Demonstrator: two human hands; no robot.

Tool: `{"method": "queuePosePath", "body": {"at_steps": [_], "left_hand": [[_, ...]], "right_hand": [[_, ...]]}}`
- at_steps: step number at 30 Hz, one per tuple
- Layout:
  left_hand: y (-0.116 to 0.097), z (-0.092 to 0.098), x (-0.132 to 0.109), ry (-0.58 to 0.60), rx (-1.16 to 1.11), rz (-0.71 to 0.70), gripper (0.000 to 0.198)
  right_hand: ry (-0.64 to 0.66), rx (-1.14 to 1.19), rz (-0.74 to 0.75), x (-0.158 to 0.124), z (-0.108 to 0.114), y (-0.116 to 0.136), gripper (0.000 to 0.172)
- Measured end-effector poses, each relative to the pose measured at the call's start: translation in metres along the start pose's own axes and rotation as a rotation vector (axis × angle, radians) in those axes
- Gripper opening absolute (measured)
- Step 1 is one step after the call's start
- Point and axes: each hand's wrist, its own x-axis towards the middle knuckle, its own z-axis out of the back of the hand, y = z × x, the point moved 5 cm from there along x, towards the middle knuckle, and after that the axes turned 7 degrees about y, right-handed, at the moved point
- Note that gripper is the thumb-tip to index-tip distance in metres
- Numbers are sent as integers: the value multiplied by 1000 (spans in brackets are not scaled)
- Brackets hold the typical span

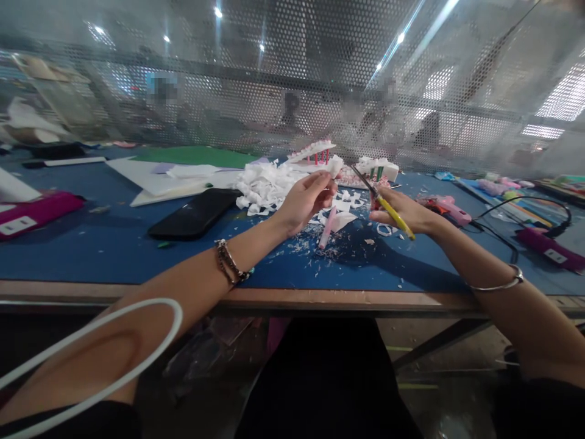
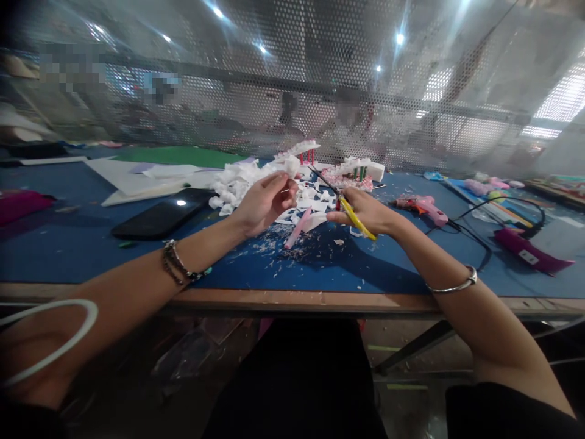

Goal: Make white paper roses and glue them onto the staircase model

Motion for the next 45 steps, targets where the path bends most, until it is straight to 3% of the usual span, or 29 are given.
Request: {"method": "queuePosePath", "body": {"at_steps": [9, 17, 27, 45], "left_hand": [[4, -4, -1, 43, 95, 15, 21], [10, -10, -2, 65, 157, 64, 20], [13, -5, 0, 49, 110, 83, 17], [17, -5, 1, -11, 34, 165, 19]], "right_hand": [[-33, 22, 143, 6, -8, 16, 61], [-57, -29, 111, 6, -12, 15, 58], [-82, -207, -11, 5, -8, 16, 68], [-98, -213, -52, 2, -4, 26, 68]]}}
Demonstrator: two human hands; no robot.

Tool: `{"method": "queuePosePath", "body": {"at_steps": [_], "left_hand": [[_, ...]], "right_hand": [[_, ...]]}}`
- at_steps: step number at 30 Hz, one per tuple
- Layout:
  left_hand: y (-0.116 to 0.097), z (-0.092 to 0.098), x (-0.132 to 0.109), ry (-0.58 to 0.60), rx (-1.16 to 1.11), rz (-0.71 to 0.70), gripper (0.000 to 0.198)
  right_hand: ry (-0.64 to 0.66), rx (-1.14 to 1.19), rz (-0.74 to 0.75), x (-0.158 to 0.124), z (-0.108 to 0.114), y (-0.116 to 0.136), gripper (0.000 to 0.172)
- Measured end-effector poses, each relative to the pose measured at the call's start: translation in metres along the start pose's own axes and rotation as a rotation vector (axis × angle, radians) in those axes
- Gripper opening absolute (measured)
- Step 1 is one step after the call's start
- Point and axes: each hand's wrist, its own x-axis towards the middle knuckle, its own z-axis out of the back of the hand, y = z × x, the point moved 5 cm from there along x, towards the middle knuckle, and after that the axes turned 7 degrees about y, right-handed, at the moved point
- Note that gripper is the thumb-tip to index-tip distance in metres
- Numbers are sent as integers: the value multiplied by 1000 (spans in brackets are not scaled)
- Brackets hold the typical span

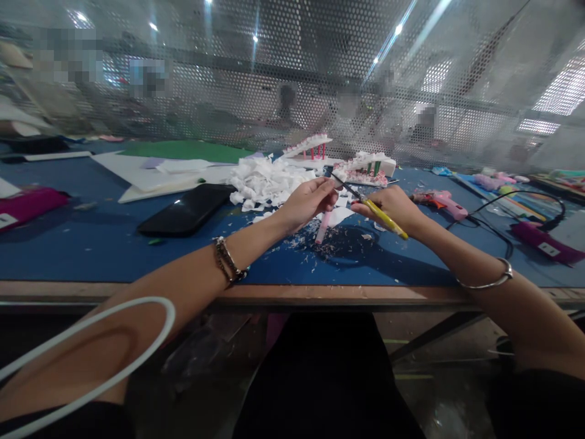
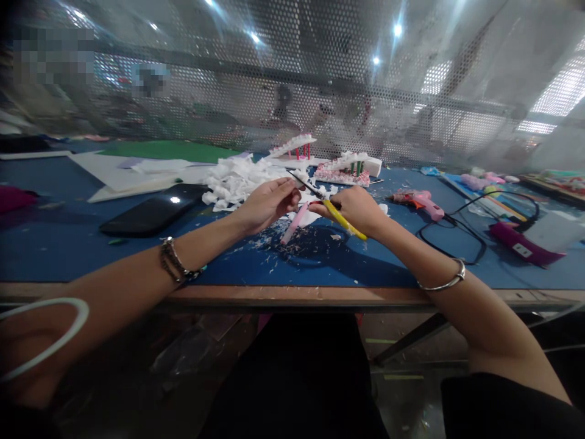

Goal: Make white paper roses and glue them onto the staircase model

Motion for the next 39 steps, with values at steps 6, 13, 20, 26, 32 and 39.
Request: {"method": "queuePosePath", "body": {"at_steps": [6, 13, 20, 26, 32, 39], "left_hand": [[3, 2, 1, 39, -2, 4, 21], [4, 2, 0, 52, 37, 47, 20], [4, -6, -3, 257, 13, 85, 34], [5, -10, -4, 359, 157, 89, 34], [6, -18, -10, 392, 409, 68, 34], [3, -28, -15, 420, 527, 17, 40]], "right_hand": [[2, 33, 11, 1, -3, -3, 70], [41, -6, -97, 8, -6, -10, 63], [120, -121, -224, 9, -14, -53, 46], [88, -10, -124, 5, -5, -46, 36], [-208, 488, 241, 0, 8, 8, 43], [-271, 575, 315, -1, -1, 23, 20]]}}
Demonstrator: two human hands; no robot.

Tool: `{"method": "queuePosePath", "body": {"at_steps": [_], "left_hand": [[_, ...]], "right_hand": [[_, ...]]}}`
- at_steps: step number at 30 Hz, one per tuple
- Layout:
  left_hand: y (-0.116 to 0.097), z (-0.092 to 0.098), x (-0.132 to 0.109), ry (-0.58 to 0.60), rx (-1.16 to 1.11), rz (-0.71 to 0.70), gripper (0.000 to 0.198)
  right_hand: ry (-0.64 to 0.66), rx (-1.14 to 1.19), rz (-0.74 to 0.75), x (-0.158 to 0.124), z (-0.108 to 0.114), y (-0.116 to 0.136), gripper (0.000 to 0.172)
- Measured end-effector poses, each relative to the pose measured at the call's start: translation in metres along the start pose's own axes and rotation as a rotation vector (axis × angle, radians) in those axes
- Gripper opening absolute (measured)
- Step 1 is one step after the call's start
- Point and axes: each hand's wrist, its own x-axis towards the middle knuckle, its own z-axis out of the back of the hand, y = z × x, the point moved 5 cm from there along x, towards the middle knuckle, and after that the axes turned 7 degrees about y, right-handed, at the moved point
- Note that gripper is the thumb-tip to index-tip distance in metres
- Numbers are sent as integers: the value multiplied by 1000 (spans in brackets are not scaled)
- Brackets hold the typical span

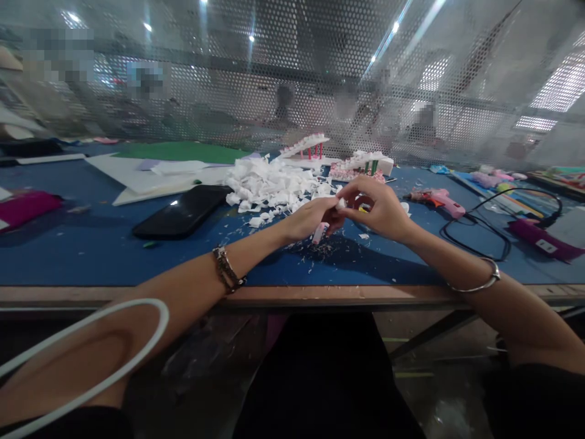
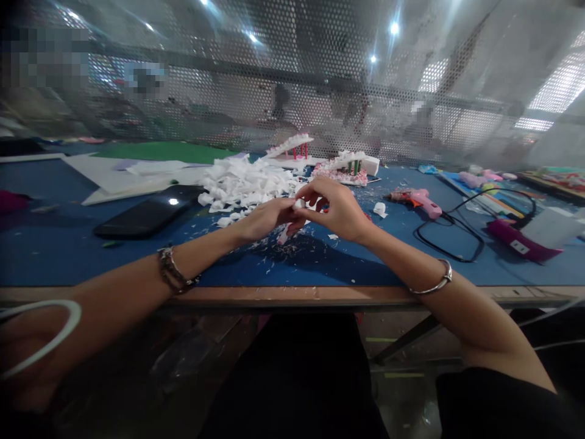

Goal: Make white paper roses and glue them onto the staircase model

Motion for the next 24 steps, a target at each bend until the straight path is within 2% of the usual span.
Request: {"method": "queuePosePath", "body": {"at_steps": [5, 10, 15, 20, 24], "left_hand": [[-2, 2, 1, -14, -150, -44, 32], [-1, 8, -2, -67, -73, -65, 28], [-3, 13, -4, -112, -40, -124, 32], [-2, 15, -2, -123, -36, -171, 42], [5, 16, -1, -132, -85, -182, 44]], "right_hand": [[-68, -98, 105, -3, 6, 10, 7], [-136, -272, 238, -4, 8, 21, 3], [-146, -338, 260, -4, 9, 23, 4], [-147, -349, 275, -6, 9, 25, 12], [-166, -308, 285, -8, 9, 26, 7]]}}
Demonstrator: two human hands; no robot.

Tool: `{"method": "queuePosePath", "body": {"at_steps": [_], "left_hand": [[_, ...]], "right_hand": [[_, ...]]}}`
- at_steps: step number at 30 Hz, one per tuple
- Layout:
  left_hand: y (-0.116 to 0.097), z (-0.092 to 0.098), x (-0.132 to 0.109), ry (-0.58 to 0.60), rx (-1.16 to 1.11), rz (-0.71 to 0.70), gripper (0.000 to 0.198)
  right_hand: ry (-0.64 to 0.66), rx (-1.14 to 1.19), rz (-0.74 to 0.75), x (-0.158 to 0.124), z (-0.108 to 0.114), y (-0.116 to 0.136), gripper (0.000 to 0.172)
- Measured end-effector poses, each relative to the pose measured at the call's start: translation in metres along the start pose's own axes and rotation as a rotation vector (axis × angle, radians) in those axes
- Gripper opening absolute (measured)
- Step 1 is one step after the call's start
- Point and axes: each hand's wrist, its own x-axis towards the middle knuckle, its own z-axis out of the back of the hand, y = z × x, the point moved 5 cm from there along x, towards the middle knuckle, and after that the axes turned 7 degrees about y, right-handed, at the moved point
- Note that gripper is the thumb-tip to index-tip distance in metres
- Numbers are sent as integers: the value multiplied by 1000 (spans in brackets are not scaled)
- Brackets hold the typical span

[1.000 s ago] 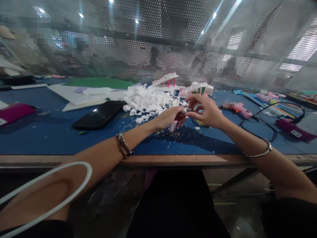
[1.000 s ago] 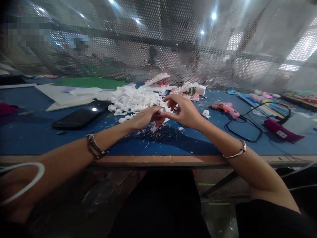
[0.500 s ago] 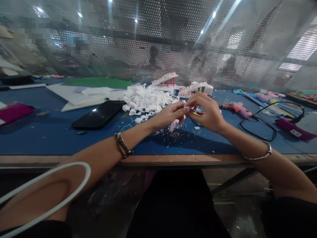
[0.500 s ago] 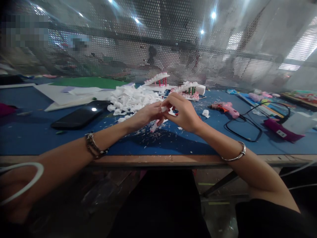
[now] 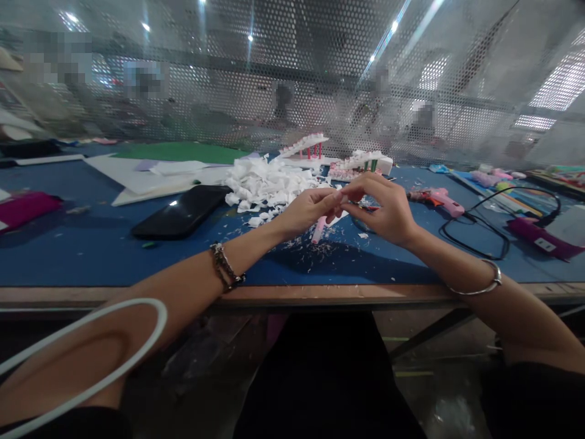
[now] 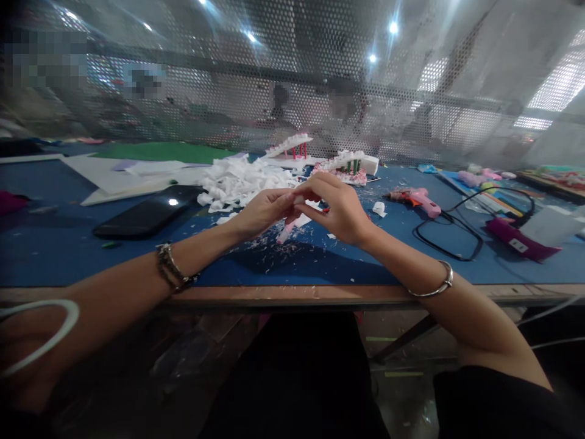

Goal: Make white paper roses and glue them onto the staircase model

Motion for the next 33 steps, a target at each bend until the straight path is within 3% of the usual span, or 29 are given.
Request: {"method": "queuePosePath", "body": {"at_steps": [11, 15, 17, 19, 21, 23, 28, 33], "left_hand": [[-1, 5, 0, -76, -55, 29, 37], [-5, 3, -1, -67, 127, 82, 32], [-8, -3, -1, 29, 343, 85, 27], [-10, -15, -1, 214, 568, 37, 22], [-10, -26, -2, 407, 757, -5, 20], [-7, -30, -3, 505, 898, -4, 22], [-6, -30, -5, 542, 1014, -12, 36], [-15, -20, -5, 481, 1067, -64, 42]], "right_hand": [[56, 69, -118, 1, 0, -1, 9], [72, 211, -277, 0, 4, -18, 13], [74, 297, -380, -4, 6, -32, 19], [79, 356, -436, -7, 7, -45, 23], [88, 371, -438, -10, 6, -53, 25], [116, 366, -428, -11, 4, -55, 28], [233, 237, -460, -9, -3, -50, 32], [229, 238, -419, -9, -3, -48, 19]]}}
